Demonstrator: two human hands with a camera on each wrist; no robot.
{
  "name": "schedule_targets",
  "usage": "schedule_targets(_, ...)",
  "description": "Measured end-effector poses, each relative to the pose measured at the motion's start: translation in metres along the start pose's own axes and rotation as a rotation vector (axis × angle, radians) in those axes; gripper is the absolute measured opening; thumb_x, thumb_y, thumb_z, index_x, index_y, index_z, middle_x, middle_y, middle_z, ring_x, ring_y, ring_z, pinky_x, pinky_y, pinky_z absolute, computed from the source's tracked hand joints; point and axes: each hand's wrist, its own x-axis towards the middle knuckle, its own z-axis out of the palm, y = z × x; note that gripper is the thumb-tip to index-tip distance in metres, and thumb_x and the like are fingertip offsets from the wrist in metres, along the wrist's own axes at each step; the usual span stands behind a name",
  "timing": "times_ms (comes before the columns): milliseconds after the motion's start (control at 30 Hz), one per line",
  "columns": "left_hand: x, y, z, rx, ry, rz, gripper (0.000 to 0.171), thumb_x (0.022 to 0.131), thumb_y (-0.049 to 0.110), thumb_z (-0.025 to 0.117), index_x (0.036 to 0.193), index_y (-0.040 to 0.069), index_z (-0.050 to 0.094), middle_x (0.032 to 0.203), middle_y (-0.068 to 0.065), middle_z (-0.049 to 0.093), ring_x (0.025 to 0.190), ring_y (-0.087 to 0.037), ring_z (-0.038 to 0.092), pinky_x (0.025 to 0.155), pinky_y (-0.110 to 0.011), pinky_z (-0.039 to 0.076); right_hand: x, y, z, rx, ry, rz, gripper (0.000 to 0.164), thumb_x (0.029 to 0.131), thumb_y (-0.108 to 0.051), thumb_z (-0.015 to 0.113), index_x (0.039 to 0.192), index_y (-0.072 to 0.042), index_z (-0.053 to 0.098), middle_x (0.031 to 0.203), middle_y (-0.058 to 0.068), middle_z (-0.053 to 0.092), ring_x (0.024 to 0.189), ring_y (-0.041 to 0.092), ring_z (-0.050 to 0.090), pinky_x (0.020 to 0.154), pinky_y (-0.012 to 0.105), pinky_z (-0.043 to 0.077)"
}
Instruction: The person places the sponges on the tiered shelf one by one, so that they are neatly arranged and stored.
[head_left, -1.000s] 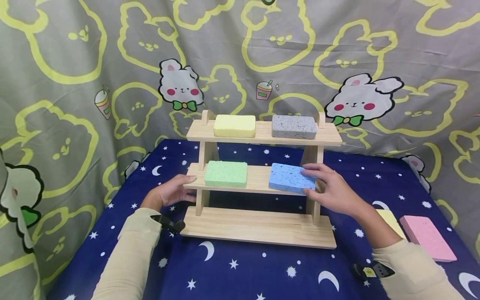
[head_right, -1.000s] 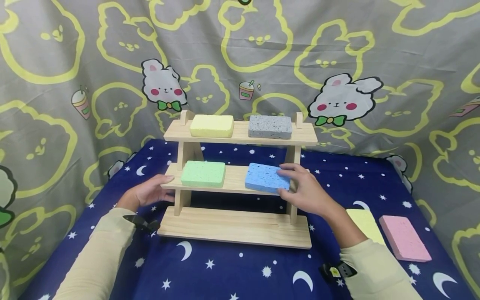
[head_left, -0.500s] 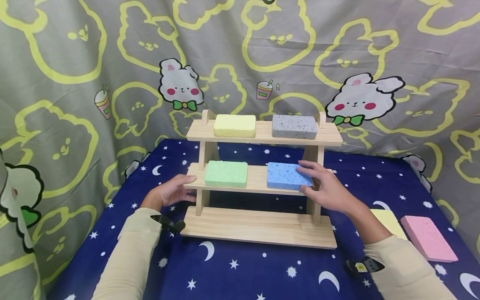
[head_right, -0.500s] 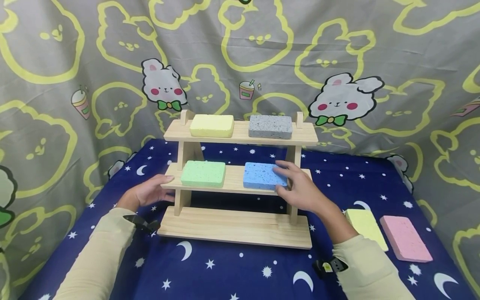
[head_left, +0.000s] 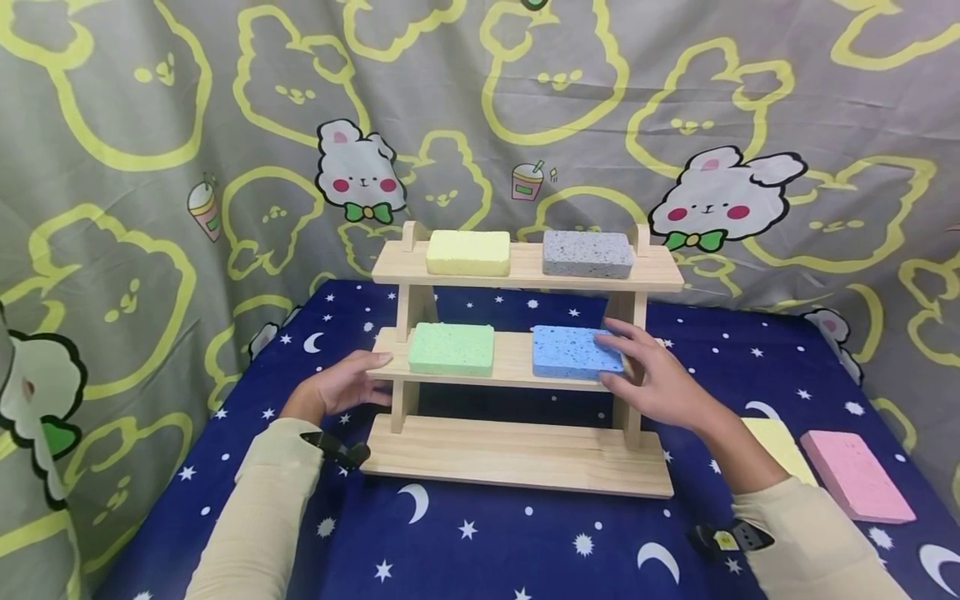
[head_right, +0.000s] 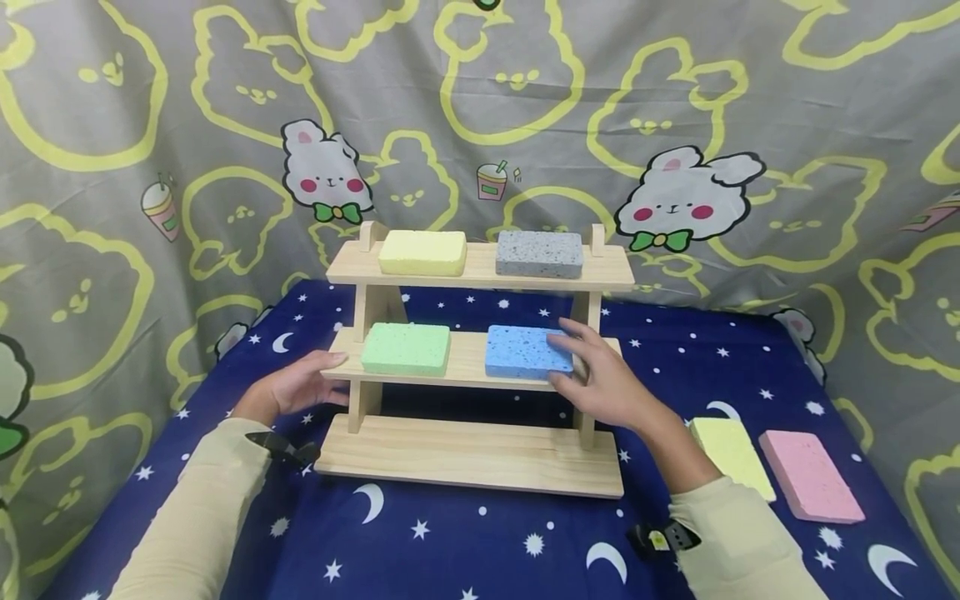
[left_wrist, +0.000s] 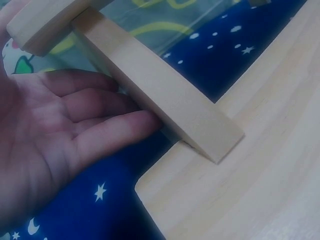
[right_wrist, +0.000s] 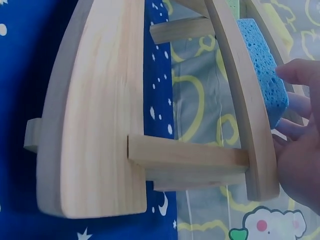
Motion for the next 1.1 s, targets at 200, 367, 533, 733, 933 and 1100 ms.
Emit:
schedule_targets(200, 0.0, 0.001, 0.0, -0.025, -0.004, 0.01, 0.048, 0.096, 0.026, 0.042, 0.132, -0.006, 0.042, 0.115, -0.007, 0.06, 0.112, -0.026, 0.055, 0.089, -0.051, 0.048, -0.013, 0.003, -0.005, 0.006, 0.051, 0.01, 0.051, 0.086, -0.017, 0.066, 0.133, -0.004, 0.051, 0.146, 0.018, 0.034, 0.132, 0.045, 0.03, 0.094, 0.067, 0.03)
schedule_targets(367, 0.0, 0.001, 0.0, -0.022, -0.004, 0.007, 0.05, 0.096, 0.026, 0.042, 0.134, -0.006, 0.039, 0.117, -0.007, 0.059, 0.114, -0.027, 0.053, 0.089, -0.052, 0.047, -0.026, 0.008, -0.011, -0.019, 0.113, 0.022, 0.05, 0.086, -0.018, 0.068, 0.132, -0.003, 0.053, 0.144, 0.017, 0.039, 0.128, 0.043, 0.037, 0.093, 0.052, 0.038)
schedule_targets(533, 0.0, 0.001, -0.001, -0.022, -0.01, 0.007, 0.051, 0.096, 0.027, 0.042, 0.134, -0.006, 0.038, 0.117, -0.007, 0.059, 0.115, -0.027, 0.053, 0.09, -0.052, 0.047, -0.041, 0.012, -0.016, -0.025, 0.167, 0.061, 0.051, 0.086, -0.016, 0.068, 0.133, -0.005, 0.051, 0.143, 0.015, 0.041, 0.128, 0.041, 0.04, 0.097, 0.03, 0.037)
schedule_targets(733, 0.0, 0.001, 0.0, -0.03, -0.015, 0.011, 0.048, 0.096, 0.025, 0.041, 0.133, -0.007, 0.039, 0.115, -0.006, 0.06, 0.115, -0.028, 0.052, 0.089, -0.051, 0.048, -0.06, 0.021, -0.019, 0.032, 0.199, 0.151, 0.05, 0.089, -0.017, 0.065, 0.133, -0.002, 0.049, 0.142, 0.021, 0.038, 0.13, 0.047, 0.034, 0.101, 0.056, 0.03)
schedule_targets(933, 0.0, 0.001, 0.0, -0.025, -0.01, 0.004, 0.05, 0.096, 0.025, 0.041, 0.134, -0.007, 0.038, 0.116, -0.007, 0.059, 0.118, -0.031, 0.05, 0.09, -0.052, 0.047, -0.078, 0.031, -0.018, 0.013, 0.221, 0.231, 0.048, 0.091, -0.022, 0.061, 0.134, -0.003, 0.049, 0.142, 0.021, 0.038, 0.128, 0.047, 0.035, 0.097, 0.0, 0.02)
schedule_targets(1100, 0.0, 0.0, 0.0, -0.011, -0.009, 0.002, 0.054, 0.096, 0.026, 0.041, 0.136, -0.009, 0.034, 0.119, -0.009, 0.058, 0.122, -0.034, 0.047, 0.09, -0.052, 0.047, -0.092, 0.036, -0.017, -0.007, 0.239, 0.29, 0.05, 0.092, -0.025, 0.06, 0.136, -0.004, 0.047, 0.142, 0.021, 0.038, 0.127, 0.047, 0.036, 0.088, -0.005, 0.016)
